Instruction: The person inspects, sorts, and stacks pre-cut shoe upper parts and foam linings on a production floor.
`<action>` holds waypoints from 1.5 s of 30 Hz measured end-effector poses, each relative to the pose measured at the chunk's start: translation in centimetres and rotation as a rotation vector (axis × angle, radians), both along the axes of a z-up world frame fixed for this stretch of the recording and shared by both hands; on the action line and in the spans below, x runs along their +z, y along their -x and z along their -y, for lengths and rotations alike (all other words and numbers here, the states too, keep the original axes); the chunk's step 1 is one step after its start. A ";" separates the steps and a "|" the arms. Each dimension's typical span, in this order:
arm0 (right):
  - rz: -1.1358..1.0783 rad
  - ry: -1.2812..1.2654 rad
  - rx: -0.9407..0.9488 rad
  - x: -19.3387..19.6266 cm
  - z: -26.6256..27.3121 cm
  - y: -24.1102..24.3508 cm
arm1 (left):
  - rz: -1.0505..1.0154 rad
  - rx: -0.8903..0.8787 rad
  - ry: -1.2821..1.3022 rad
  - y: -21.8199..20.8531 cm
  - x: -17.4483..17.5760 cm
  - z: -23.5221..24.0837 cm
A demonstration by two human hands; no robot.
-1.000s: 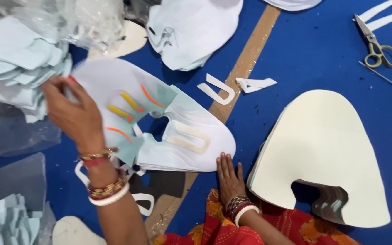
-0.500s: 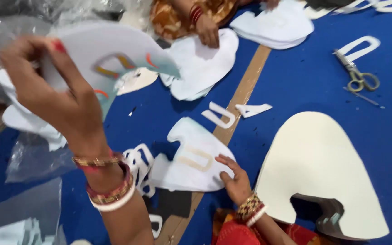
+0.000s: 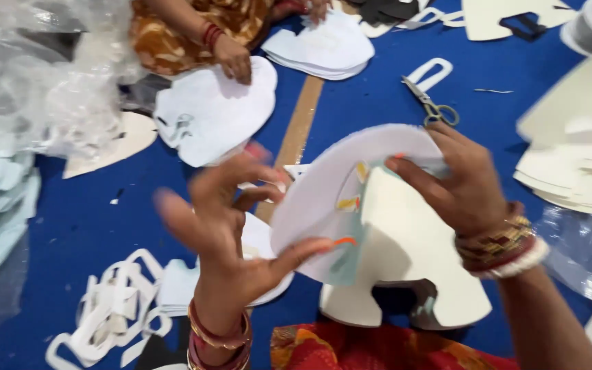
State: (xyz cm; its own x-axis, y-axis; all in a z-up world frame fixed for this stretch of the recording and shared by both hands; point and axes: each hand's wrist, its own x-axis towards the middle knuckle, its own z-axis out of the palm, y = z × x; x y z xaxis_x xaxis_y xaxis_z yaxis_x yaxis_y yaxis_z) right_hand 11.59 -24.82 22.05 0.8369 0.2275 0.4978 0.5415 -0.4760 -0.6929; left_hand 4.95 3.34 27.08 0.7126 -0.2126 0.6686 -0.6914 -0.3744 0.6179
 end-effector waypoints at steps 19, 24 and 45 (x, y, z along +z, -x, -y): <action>-0.014 -0.762 0.085 -0.6 8.9 12.4 | -0.007 -0.036 -0.249 3.1 -22.6 18.5; 0.064 -0.423 -0.339 1.0 6.9 12.0 | -0.012 -0.142 -0.135 3.4 -18.8 19.5; -0.979 -0.003 -0.319 -8.8 7.9 7.4 | -0.820 0.011 0.068 0.5 -21.0 4.6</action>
State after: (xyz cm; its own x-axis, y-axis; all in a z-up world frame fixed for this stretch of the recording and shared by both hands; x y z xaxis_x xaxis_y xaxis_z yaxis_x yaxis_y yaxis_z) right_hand 4.17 -32.68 13.21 0.8971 -0.0761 -0.4351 -0.4126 -0.4964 -0.7638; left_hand 4.43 -1.25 6.08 0.9821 -0.1808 -0.0538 -0.0073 -0.3216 0.9469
